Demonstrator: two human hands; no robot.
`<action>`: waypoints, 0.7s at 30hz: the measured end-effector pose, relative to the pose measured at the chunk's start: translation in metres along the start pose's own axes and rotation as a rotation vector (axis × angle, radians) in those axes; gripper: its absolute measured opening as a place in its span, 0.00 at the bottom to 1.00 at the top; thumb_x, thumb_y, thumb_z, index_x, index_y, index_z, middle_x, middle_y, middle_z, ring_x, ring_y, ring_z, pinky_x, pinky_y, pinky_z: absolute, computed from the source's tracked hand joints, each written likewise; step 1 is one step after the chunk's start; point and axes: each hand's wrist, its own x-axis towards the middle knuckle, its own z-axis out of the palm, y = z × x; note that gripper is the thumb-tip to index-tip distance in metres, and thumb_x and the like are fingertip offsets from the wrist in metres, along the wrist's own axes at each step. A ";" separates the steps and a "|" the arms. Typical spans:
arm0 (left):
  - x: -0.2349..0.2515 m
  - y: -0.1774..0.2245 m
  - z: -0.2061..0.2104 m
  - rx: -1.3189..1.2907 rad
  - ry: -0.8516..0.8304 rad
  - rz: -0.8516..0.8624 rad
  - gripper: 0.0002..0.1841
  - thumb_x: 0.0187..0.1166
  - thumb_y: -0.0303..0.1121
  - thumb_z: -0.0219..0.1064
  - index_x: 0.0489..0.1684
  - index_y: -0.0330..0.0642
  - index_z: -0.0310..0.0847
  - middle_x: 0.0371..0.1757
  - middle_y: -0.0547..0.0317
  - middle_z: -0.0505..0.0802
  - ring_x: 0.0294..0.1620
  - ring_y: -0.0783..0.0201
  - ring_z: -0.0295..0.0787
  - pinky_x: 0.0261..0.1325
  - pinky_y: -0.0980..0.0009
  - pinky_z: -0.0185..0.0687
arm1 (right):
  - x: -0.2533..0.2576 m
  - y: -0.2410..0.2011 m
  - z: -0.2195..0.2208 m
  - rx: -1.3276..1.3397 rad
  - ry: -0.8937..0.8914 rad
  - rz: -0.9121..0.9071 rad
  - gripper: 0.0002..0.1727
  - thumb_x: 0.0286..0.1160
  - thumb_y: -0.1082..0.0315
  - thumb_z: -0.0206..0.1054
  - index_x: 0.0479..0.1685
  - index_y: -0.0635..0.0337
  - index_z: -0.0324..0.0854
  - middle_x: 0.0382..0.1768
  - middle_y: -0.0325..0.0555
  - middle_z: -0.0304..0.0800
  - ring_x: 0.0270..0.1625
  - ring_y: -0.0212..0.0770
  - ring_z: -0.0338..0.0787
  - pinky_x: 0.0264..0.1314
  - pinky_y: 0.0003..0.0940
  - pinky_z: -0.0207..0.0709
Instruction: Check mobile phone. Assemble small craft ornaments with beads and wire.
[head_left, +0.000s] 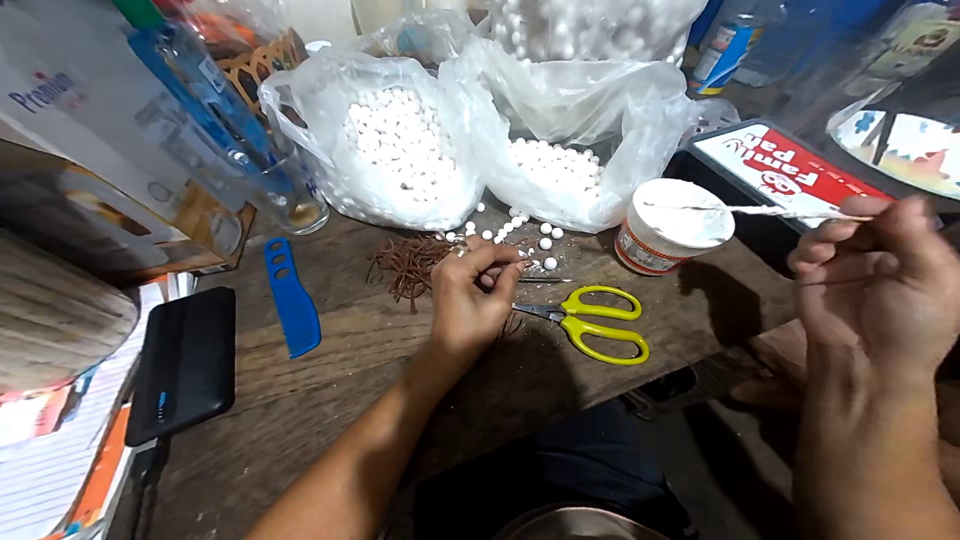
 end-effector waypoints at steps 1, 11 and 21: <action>0.000 0.000 0.000 0.001 0.006 -0.006 0.03 0.68 0.21 0.72 0.34 0.32 0.91 0.34 0.59 0.90 0.33 0.82 0.81 0.39 0.88 0.76 | 0.005 0.001 -0.002 -0.071 0.030 -0.086 0.25 0.94 0.67 0.35 0.40 0.51 0.83 0.25 0.26 0.90 0.25 0.24 0.88 0.31 0.19 0.85; 0.014 0.003 -0.021 -0.036 0.087 -0.214 0.03 0.73 0.19 0.72 0.40 0.33 0.88 0.41 0.61 0.88 0.33 0.83 0.83 0.37 0.88 0.81 | 0.007 -0.001 0.008 -0.953 -0.129 -0.565 0.27 0.87 0.58 0.61 0.72 0.73 0.78 0.57 0.68 0.81 0.50 0.42 0.81 0.53 0.34 0.75; 0.014 0.004 -0.021 -0.011 0.079 -0.221 0.04 0.73 0.19 0.72 0.41 0.34 0.86 0.33 0.65 0.89 0.24 0.85 0.79 0.30 0.88 0.77 | 0.004 0.048 0.138 -1.155 -0.928 -0.362 0.09 0.78 0.74 0.66 0.40 0.69 0.91 0.34 0.63 0.92 0.41 0.64 0.93 0.45 0.63 0.81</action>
